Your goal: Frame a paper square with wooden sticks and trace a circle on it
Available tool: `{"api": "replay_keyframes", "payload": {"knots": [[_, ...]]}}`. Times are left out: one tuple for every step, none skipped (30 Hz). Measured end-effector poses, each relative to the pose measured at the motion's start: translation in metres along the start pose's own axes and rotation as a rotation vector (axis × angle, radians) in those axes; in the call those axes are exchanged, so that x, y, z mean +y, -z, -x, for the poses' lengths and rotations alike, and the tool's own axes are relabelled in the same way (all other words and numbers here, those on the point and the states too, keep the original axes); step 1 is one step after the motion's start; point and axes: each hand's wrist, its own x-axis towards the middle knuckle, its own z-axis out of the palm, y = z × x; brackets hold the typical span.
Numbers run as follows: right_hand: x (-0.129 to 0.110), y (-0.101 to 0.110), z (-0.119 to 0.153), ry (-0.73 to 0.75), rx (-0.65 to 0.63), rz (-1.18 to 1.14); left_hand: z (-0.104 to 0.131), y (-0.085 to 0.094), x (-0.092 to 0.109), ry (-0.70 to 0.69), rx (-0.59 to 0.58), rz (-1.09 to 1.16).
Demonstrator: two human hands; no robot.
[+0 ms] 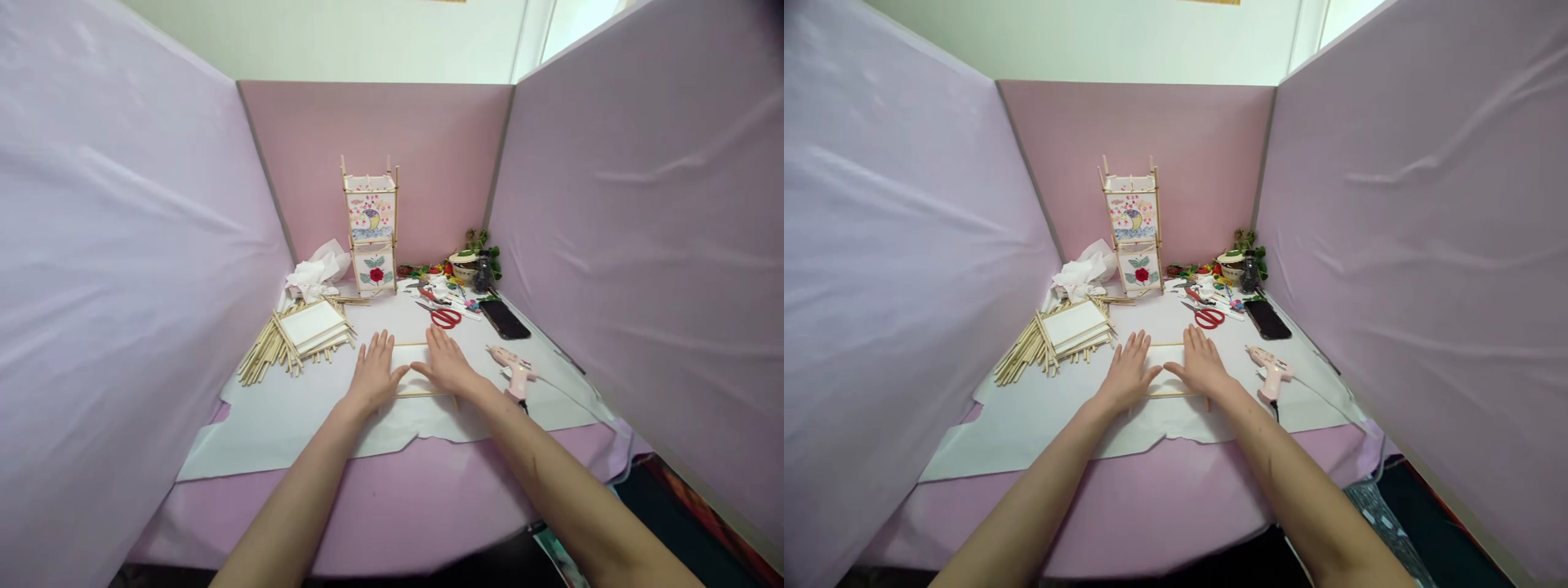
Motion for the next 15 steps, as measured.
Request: {"api": "replay_keyframes", "payload": {"knots": [[0.0,-0.005,-0.003,-0.005,-0.039,0.009,-0.003,-0.006,0.0,-0.009,-0.057,-0.051],[0.001,-0.01,-0.005,-0.011,-0.075,0.011,-0.006,-0.011,0.0,-0.009,-0.108,-0.098],[0.002,-0.014,-0.006,-0.016,-0.102,0.011,-0.008,-0.014,-0.002,-0.004,-0.152,-0.139],[0.004,-0.018,-0.007,-0.017,-0.12,0.01,-0.01,-0.017,-0.004,0.003,-0.19,-0.175],[0.006,-0.022,-0.007,-0.016,-0.129,0.008,-0.011,-0.019,-0.007,0.01,-0.221,-0.206],[0.007,-0.024,-0.007,-0.013,-0.132,0.006,-0.012,-0.02,-0.009,0.015,-0.242,-0.231],[0.009,-0.026,-0.007,-0.011,-0.134,0.005,-0.012,-0.02,-0.01,0.019,-0.256,-0.249],[0.01,-0.026,-0.006,-0.01,-0.136,0.005,-0.012,-0.02,-0.011,0.023,-0.263,-0.262],[0.01,-0.026,-0.006,-0.009,-0.138,0.005,-0.011,-0.02,-0.011,0.026,-0.264,-0.268],[0.011,-0.025,-0.006,-0.009,-0.141,0.005,-0.011,-0.02,-0.011,0.029,-0.263,-0.27],[0.01,-0.024,-0.006,-0.01,-0.144,0.005,-0.011,-0.02,-0.01,0.03,-0.257,-0.267],[0.01,-0.021,-0.006,-0.012,-0.146,0.003,-0.011,-0.019,-0.009,0.029,-0.248,-0.26],[0.009,-0.018,-0.005,-0.014,-0.144,0.0,-0.011,-0.019,-0.008,0.027,-0.234,-0.249],[0.007,-0.015,-0.005,-0.015,-0.136,-0.003,-0.012,-0.018,-0.008,0.024,-0.213,-0.234],[0.005,-0.011,-0.004,-0.011,-0.121,-0.007,-0.012,-0.016,-0.007,0.022,-0.185,-0.216]]}}
